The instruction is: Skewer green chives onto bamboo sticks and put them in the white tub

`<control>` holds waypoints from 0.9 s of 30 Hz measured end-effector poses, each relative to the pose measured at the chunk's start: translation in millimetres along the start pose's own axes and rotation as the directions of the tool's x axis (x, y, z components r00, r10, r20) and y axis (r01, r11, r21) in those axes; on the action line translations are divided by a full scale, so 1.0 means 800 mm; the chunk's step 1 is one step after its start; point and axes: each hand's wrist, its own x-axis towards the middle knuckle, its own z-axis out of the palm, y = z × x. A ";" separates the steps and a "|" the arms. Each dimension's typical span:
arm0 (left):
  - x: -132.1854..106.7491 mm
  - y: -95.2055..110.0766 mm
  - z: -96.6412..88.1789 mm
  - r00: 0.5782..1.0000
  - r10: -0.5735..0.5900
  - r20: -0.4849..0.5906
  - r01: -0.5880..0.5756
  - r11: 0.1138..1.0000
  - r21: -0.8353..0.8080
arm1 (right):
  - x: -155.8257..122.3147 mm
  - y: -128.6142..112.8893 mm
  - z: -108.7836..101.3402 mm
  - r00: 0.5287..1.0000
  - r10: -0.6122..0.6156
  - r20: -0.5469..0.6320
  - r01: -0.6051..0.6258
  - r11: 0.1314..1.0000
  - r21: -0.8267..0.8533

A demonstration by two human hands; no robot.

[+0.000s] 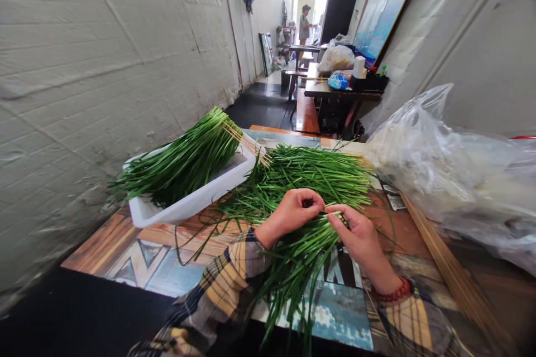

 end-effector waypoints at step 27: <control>-0.001 -0.003 0.000 0.999 0.007 0.040 -0.006 1.000 -0.010 | -0.001 0.002 0.000 0.999 -0.047 -0.019 0.045 0.994 -0.103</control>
